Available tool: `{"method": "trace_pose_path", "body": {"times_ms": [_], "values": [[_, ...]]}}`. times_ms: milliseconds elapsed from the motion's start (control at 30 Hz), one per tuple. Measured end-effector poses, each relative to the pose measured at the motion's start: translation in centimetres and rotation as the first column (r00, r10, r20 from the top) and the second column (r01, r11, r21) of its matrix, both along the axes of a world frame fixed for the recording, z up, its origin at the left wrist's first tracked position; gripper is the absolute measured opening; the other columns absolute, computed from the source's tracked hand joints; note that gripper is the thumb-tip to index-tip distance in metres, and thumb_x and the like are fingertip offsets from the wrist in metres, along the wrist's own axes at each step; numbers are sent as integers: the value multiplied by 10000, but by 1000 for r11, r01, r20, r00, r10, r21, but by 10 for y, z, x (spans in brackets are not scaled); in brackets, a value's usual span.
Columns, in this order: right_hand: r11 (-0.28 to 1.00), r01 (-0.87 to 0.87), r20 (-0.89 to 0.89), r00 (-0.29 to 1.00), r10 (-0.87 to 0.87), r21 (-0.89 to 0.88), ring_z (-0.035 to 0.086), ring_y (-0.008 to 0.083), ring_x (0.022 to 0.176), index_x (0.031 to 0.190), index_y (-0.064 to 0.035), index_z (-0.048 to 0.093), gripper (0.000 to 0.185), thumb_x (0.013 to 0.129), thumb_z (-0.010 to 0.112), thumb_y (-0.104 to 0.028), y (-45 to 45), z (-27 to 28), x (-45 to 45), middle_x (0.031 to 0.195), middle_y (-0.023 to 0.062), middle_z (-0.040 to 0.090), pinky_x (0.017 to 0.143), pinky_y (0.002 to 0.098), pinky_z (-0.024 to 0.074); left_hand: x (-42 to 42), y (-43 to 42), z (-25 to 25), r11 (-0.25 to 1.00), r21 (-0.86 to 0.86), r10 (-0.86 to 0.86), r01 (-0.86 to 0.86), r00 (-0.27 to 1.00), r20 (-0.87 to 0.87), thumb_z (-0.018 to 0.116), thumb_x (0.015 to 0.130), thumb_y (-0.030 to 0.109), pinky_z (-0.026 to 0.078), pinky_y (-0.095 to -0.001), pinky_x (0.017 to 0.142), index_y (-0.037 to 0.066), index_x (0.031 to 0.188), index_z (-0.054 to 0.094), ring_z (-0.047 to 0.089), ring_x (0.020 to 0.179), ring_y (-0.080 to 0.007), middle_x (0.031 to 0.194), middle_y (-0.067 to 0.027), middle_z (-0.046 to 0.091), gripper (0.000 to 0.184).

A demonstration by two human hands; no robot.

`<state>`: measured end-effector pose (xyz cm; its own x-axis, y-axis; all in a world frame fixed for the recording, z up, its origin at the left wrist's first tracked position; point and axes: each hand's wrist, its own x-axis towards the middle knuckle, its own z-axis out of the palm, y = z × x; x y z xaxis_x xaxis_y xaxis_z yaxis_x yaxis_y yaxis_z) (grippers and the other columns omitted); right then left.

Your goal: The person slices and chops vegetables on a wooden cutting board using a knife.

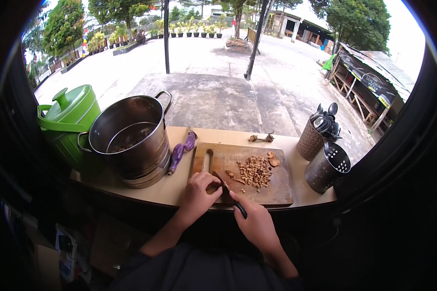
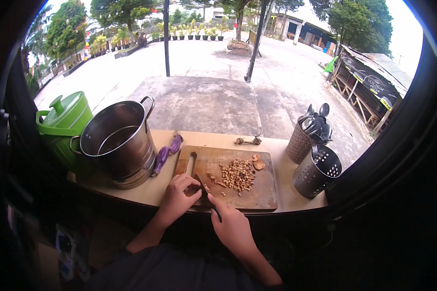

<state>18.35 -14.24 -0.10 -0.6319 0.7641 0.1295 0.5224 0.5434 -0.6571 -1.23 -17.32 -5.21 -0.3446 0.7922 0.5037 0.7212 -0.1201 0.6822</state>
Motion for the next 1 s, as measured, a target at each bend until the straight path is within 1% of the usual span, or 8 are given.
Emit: {"method": "trace_pose_path", "body": {"times_ms": [133, 233, 300, 400, 533, 800, 933, 1000], "values": [[999, -33, -32, 999, 33, -8, 673, 401, 1017, 1299, -95, 658, 371, 928, 667, -107, 10, 0, -8, 1116, 212, 708, 862, 447, 538, 0, 0, -1, 1000, -3, 4, -4, 1000, -11, 792, 782, 101, 524, -388, 831, 55, 897, 711, 645, 906, -283, 902, -71, 674, 148], [1000, -16, 5, 1000, 16, 4, 680, 398, 1008, 1302, -96, 658, 375, 927, 667, -105, 11, 0, -9, 1111, 208, 712, 861, 441, 542, -2, 0, 0, 1000, 7, -1, 1, 1000, -25, 800, 779, 112, 522, -387, 830, 56, 903, 710, 642, 906, -285, 909, -76, 671, 163], [998, -28, -84, 996, 33, 56, 688, 385, 1016, 1307, -92, 658, 386, 921, 672, -98, 9, -4, -4, 1118, 199, 718, 867, 425, 546, -2, -2, 2, 1000, -4, -21, 21, 997, -74, 797, 782, 108, 531, -376, 823, 21, 948, 688, 643, 951, -287, 955, -103, 659, 217], [1000, -17, -89, 996, 19, 23, 693, 374, 1025, 1308, -85, 659, 391, 918, 678, -95, 2, 3, 4, 1125, 193, 721, 880, 407, 548, -2, -3, 2, 1000, 17, -20, 19, 1000, 15, 807, 776, 131, 540, -375, 799, 48, 922, 692, 643, 906, -273, 944, -91, 658, 203], [1000, -15, -68, 998, 13, -18, 693, 371, 1034, 1304, -85, 663, 386, 918, 681, -95, -5, 4, 9, 1135, 194, 718, 887, 401, 548, -4, -3, 2, 999, -39, -26, 26, 1000, 0, 796, 784, 123, 548, -373, 788, 44, 934, 690, 644, 905, -266, 950, -89, 656, 199], [1000, -9, -39, 999, 10, 12, 681, 414, 951, 1309, -100, 651, 378, 932, 669, -112, 2, -3, -6, 1048, 227, 712, 818, 445, 542, -4, -3, 1, 999, -27, -29, 30, 1000, 8, 796, 781, 107, 530, -388, 847, 48, 904, 698, 651, 937, -287, 923, -88, 670, 168], [1000, -6, -9, 1000, 5, -18, 677, 419, 954, 1313, -107, 651, 378, 935, 663, -115, 8, 0, -14, 1047, 230, 710, 820, 449, 540, -5, -2, -1, 999, -25, -24, 24, 999, 24, 797, 783, 114, 530, -388, 844, 51, 909, 702, 650, 936, -287, 918, -87, 670, 170], [1000, 4, -46, 999, -5, -6, 679, 414, 968, 1316, -97, 652, 386, 931, 665, -103, 11, -2, -15, 1071, 230, 709, 831, 444, 539, -5, -3, 0, 999, -21, -43, 42, 999, -32, 790, 789, 89, 536, -354, 792, 21, 928, 685, 647, 912, -265, 927, -99, 646, 187]]}}
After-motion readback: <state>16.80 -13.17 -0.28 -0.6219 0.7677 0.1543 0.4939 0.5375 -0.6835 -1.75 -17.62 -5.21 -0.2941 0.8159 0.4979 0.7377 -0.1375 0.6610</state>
